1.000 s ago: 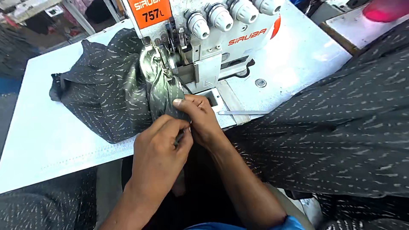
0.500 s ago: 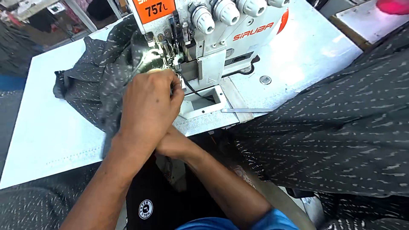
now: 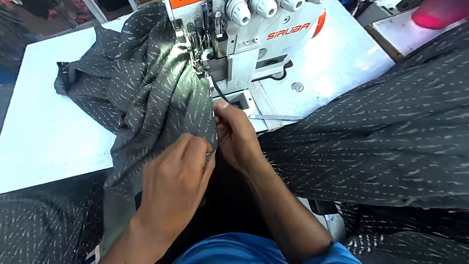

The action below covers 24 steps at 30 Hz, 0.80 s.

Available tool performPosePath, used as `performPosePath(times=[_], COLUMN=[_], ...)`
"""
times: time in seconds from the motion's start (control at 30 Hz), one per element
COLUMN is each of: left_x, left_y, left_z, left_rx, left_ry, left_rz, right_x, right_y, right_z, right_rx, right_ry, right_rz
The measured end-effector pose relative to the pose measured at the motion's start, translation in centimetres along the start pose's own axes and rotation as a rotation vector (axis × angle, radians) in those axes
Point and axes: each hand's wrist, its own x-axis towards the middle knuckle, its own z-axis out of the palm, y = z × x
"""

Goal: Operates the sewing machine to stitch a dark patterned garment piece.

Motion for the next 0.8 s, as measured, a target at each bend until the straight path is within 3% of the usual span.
performPosePath(times=[0.33, 0.43, 0.53, 0.57, 0.67, 0.8], left_x=[-3.0, -1.9, 0.3, 0.9, 2.6, 6.2], left_y=[-1.4, -4.6, -10.7, -12.4, -14.8, -18.3], left_z=[1.5, -0.7, -1.4, -0.6, 0.6, -5.9], left_rx=[-0.096, -0.280, -0.206, -0.183, -0.094, 0.161], left_ry=[-0.053, -0.051, -0.131, -0.178, -0.153, 0.075], left_rz=[0.136, -0.063, -0.429, -0.472, -0.460, -0.373], right_x=[-3.8, -4.4, -4.4, -4.2, -3.8, -4.1], right_y=[1.4, 1.3, 1.4, 1.6, 2.3, 2.3], right_z=[-0.2, -0.2, -0.2, -0.2, 0.2, -0.2], right_rx=[-0.060, -0.110, -0.094, -0.108, -0.206, -0.126], right_ry=[0.054, 0.066, 0.066, 0.077, 0.118, 0.156], right_rz=[0.089, 0.116, 0.119, 0.118, 0.122, 0.170])
